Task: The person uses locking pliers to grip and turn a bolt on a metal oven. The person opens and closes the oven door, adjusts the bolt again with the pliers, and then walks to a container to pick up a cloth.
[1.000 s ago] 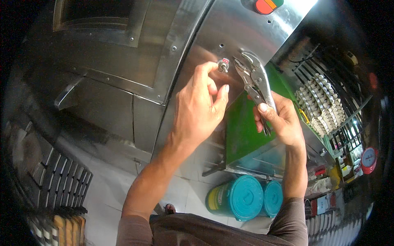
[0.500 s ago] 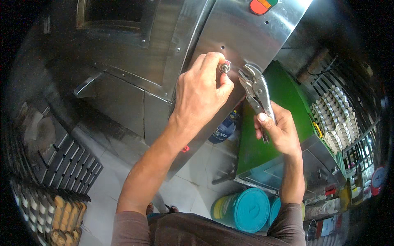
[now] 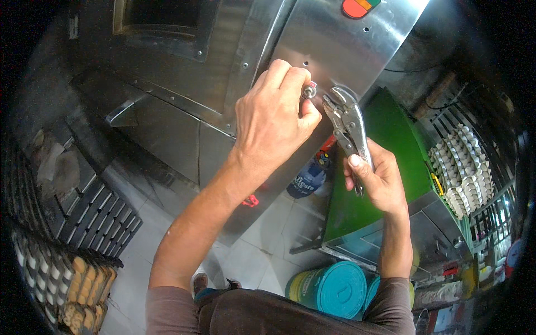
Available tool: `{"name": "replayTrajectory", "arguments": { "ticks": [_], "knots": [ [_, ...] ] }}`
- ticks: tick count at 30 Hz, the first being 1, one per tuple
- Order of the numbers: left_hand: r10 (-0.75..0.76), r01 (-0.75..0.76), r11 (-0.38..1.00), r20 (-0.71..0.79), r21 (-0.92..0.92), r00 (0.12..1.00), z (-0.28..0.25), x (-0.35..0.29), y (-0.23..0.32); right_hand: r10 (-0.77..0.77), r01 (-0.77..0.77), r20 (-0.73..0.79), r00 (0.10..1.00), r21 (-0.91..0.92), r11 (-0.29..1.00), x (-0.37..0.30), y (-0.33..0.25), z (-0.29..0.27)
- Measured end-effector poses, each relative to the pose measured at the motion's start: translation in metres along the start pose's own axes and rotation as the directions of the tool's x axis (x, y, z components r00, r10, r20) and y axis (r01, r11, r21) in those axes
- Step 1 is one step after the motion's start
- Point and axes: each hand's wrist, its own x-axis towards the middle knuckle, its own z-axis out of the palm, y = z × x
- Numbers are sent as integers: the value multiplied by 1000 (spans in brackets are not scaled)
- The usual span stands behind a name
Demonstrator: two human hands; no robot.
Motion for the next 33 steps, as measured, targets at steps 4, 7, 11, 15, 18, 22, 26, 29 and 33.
{"name": "replayTrajectory", "arguments": {
  "ticks": [4, 7, 11, 15, 18, 22, 26, 29, 33],
  "knots": [
    [4, -4, 1000, 13, -3, 1000, -1, 1, 1, -9, 9, 3, 1000, -8, 1000, 1, -1, 1],
    [4, -4, 1000, 26, 2, 1000, -2, 1, 0, -13, 13, 7, 1000, -10, 1000, 0, -1, 0],
    [-34, 32, 999, 55, 39, 998, -4, -1, 3, 26, -26, -2, 1000, 42, 999, -3, -4, 0],
    [-52, 54, 997, 28, -49, 998, -5, -6, 0, 31, -34, 19, 999, 146, 989, -4, -2, 3],
    [-133, 137, 980, 39, -147, 990, -9, -15, 7, 72, -72, 8, 997, 200, 977, -7, -1, 12],
    [-147, 151, 962, 32, -226, 989, -7, -27, 5, 5, -6, 17, 1000, 54, 999, -7, 1, 18],
    [-192, 185, 929, 10, -320, 981, -4, -26, 7, 55, -57, 17, 998, 156, 986, -11, 4, 22],
    [-188, 179, 932, 0, -314, 982, -5, -21, 5, 59, -55, -19, 998, 185, 981, -12, 6, 26],
    [-211, 204, 918, 17, -340, 977, -5, -24, 3, 89, -88, 5, 996, 215, 973, -9, 9, 24]
  ]
}}
